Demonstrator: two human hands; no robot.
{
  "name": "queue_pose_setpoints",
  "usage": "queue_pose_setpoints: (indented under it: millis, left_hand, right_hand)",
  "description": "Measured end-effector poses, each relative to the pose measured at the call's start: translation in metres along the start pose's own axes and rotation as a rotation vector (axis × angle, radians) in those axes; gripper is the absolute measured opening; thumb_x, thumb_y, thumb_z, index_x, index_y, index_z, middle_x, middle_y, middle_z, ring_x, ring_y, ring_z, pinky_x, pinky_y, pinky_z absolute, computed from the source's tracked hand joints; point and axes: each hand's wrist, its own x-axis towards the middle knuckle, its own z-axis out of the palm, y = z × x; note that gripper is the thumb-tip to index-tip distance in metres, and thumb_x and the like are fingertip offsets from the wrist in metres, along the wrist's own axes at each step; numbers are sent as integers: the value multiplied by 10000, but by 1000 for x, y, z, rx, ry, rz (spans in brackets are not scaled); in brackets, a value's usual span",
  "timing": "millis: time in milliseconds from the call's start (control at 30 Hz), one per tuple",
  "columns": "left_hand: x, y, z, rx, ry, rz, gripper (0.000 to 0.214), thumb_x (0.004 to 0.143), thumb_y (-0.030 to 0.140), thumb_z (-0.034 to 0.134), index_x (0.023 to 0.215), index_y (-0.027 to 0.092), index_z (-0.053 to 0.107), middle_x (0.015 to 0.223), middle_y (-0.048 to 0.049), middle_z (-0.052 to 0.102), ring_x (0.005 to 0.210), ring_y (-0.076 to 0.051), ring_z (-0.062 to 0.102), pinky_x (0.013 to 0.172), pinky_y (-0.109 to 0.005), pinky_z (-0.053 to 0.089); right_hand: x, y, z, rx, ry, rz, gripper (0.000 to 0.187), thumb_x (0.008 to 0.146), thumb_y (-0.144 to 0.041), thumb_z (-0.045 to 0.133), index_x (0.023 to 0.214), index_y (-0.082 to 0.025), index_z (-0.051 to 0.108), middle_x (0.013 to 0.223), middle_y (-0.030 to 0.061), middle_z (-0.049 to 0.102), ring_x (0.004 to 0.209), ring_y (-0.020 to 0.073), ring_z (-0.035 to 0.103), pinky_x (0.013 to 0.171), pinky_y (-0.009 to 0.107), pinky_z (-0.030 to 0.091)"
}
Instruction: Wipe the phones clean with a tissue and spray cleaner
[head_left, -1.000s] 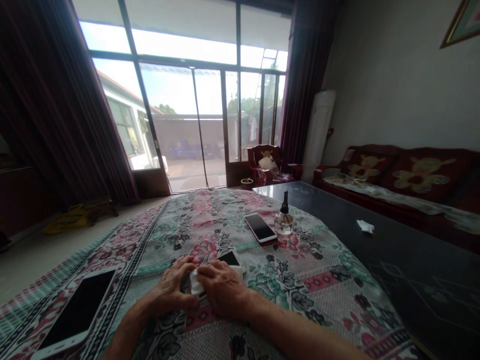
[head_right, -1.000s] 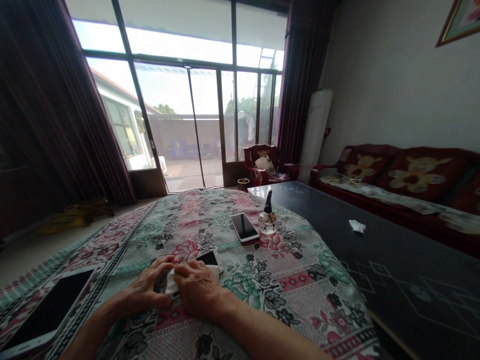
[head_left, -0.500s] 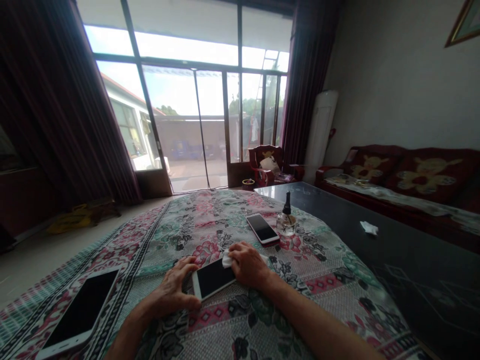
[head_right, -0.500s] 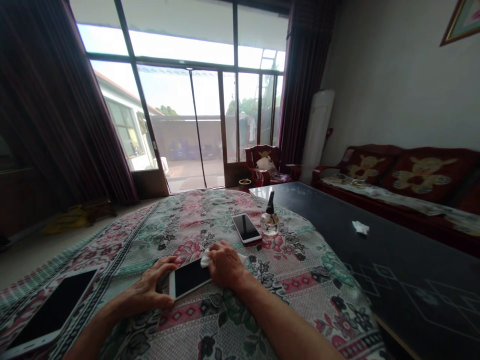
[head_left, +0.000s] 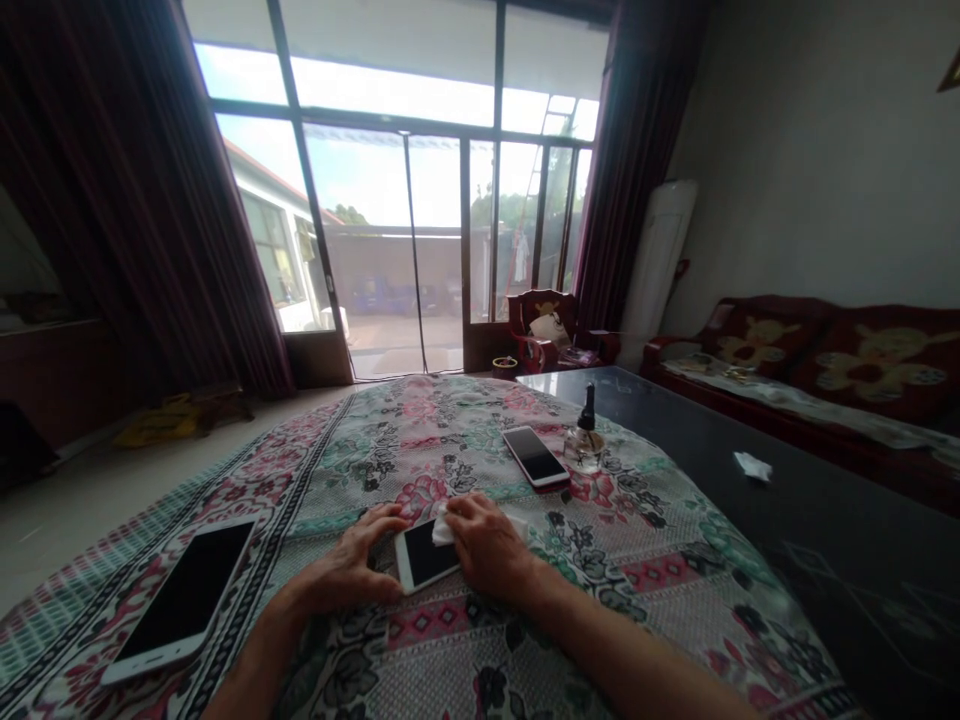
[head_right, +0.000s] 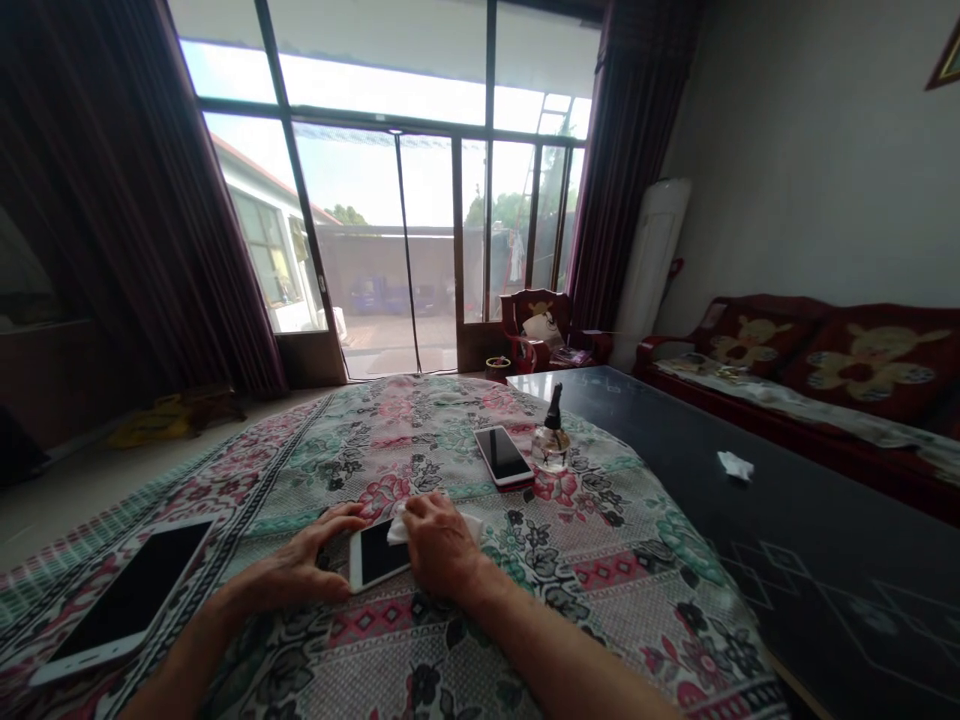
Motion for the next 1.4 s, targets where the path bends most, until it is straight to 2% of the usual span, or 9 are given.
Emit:
queue_pose_setpoints:
  millis: [133, 233, 467, 600, 767, 933, 1067, 1267, 1400]
  left_hand:
    - [0, -1, 0, -37, 30, -21, 607, 552, 334, 785, 1122, 226, 607, 1489, -79, 337, 1371, -317, 272, 1125, -404, 236]
    - [-1, -2, 2, -41, 56, -15, 581, 548, 318, 779, 1096, 222, 614, 1481, -82, 352, 1365, -314, 286, 1126, -401, 237]
    - [1, -6, 5, -43, 91, 23, 791, 560, 261, 736, 1309, 185, 494, 1493, -107, 328, 1374, -293, 280, 1136, -368, 227]
    - [-1, -7, 3, -36, 54, 15, 757, 574, 290, 722, 1295, 181, 516, 1503, -108, 312, 1389, -300, 245, 1141, -378, 210]
    - [-4, -9, 0, -73, -1, 21, 696, 593, 284, 690, 1269, 214, 544, 1523, -57, 282, 1413, -284, 173, 1148, -391, 181]
    - [-5, -9, 1, -134, 30, 66, 607, 628, 201, 588, 1234, 232, 582, 1504, -23, 329, 1408, -269, 197, 1152, -391, 173]
    - [-4, -8, 5, -134, 102, 90, 512, 662, 202, 566, 1170, 216, 624, 1458, -43, 403, 1378, -252, 280, 1147, -371, 200]
    - [-1, -7, 10, -108, 187, 100, 388, 682, 195, 558, 1053, 206, 671, 1397, -58, 481, 1327, -255, 370, 1129, -369, 246]
    - [-1, -4, 11, -111, 243, 120, 300, 702, 211, 547, 970, 201, 680, 1333, -62, 542, 1259, -241, 458, 1091, -350, 317]
  right_hand:
    - [8, -11, 5, -5, -23, -60, 199, 826, -165, 482, 983, -170, 603, 1129, 68, 589, 1016, 210, 499, 932, 318, 397]
    - [17, -21, 10, 8, -32, -95, 234, 806, -167, 498, 1017, -170, 600, 1120, 70, 595, 1022, 215, 500, 941, 324, 391]
    - [28, -43, 27, 54, -28, -144, 278, 778, -214, 542, 1047, -165, 592, 1135, 83, 600, 1012, 232, 517, 932, 359, 393]
    - [16, -46, 24, 115, -25, -146, 217, 804, -209, 522, 1006, -184, 598, 1095, 69, 612, 1011, 215, 517, 924, 350, 396]
    - [-10, -48, 7, 142, -68, -136, 302, 802, -168, 528, 1095, -210, 588, 1140, 48, 600, 1031, 202, 500, 937, 340, 389]
    - [-24, -46, -5, 150, -99, -122, 322, 815, -156, 518, 1117, -232, 598, 1157, 32, 600, 1026, 197, 504, 950, 315, 379]
    - [-13, -43, -4, 115, -103, -114, 282, 822, -153, 511, 1074, -218, 620, 1130, 42, 612, 1011, 197, 516, 931, 313, 386]
    - [20, -38, 11, 36, -76, -58, 250, 858, -161, 473, 1054, -196, 623, 1110, 63, 615, 1011, 192, 517, 930, 319, 374]
    - [31, -41, 21, 24, -48, 7, 265, 875, -152, 441, 1069, -202, 614, 1095, 53, 618, 990, 187, 521, 920, 314, 374]
